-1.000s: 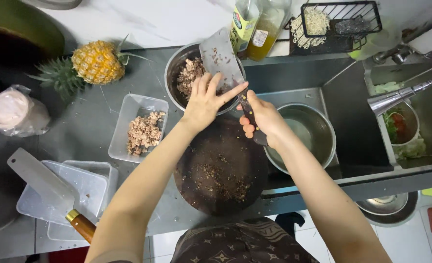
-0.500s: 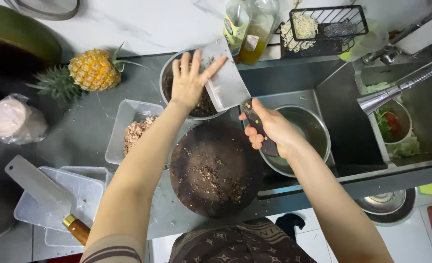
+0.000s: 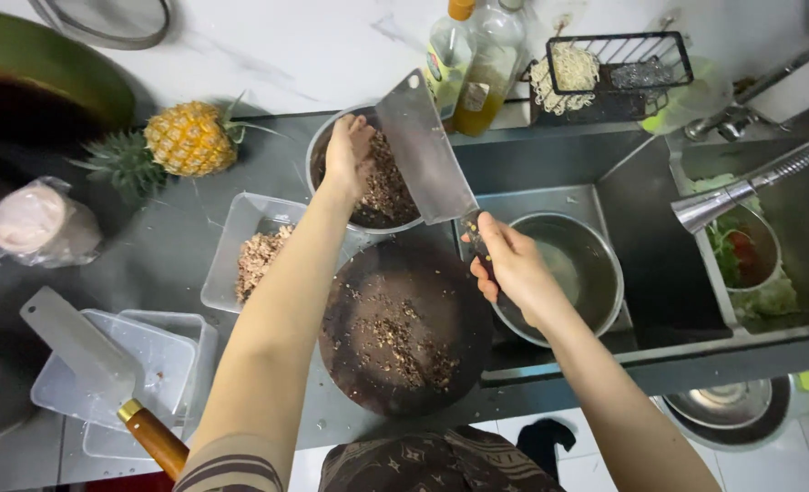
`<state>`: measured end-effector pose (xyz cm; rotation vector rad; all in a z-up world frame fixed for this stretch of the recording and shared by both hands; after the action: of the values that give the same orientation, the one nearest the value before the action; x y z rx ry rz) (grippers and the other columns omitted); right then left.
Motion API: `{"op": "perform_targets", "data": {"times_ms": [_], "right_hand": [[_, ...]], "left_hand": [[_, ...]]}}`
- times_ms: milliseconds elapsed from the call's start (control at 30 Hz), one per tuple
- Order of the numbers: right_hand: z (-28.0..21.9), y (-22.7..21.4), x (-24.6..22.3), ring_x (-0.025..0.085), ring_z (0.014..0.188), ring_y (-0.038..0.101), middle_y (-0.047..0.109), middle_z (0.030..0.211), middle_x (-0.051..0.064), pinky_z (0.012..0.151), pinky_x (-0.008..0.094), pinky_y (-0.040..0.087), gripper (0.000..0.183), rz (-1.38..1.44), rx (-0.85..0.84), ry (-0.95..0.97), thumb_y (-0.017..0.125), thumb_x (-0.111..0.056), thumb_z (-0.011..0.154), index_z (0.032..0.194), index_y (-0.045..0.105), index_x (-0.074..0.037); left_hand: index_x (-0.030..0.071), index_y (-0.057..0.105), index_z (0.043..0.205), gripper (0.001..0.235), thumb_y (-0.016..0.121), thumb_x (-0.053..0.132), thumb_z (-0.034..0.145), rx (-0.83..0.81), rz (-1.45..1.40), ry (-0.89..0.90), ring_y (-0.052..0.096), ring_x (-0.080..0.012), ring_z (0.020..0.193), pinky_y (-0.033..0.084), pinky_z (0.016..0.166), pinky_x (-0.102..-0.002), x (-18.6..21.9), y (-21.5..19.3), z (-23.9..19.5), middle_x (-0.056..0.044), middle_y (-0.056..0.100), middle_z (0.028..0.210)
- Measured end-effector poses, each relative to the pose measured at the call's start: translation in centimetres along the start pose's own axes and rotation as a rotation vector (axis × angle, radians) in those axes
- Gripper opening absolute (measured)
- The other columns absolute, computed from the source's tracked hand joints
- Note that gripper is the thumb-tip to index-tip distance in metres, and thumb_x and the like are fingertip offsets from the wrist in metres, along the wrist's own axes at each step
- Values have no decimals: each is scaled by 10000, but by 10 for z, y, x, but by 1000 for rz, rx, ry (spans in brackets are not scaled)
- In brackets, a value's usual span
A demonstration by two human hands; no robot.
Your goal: The recorder chops ingredients on a board, transfers them to containers, washes the cutting board, and peels lemongrass.
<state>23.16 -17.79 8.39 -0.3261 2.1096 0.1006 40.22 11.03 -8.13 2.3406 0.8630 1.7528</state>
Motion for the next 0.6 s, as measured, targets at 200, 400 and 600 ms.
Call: {"op": "perform_targets", "data": {"times_ms": [200,400,600], "right_hand": [[4,16,0,98,415,436,514,596,22,406,271,356,552,-59,-158,-38,449,-539,1020,1152,660,-46],[41,13,16,121,398,451,525,583,30,392,297,371,564,21,-159,62,457,-566,1000,1110,632,-41],[42,1,15,133,398,453,513,574,46,391,297,371,499,-13,-5,-16,497,-521,1023,1030,632,-41]], "left_hand": [[72,439,1509,716,301,581,1025,-138,-555,-271,405,-369,1479,286,1238,-559,0,2,-11,-172,466,1566],[43,387,1548,719,235,570,1084,-260,-522,-293,467,-339,1394,311,1177,-503,4,-8,-9,-172,465,1580],[131,749,1194,393,609,338,891,-132,481,-13,672,-266,1034,535,931,-422,11,-14,-17,-66,729,1278]]}}
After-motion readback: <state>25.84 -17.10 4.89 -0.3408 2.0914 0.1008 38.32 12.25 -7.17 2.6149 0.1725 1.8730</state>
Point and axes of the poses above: each hand's wrist, its own z-axis towards the middle knuckle, its own y-axis out of the palm, x = y × z, the point moved 5 cm from there along z, towards the middle knuckle
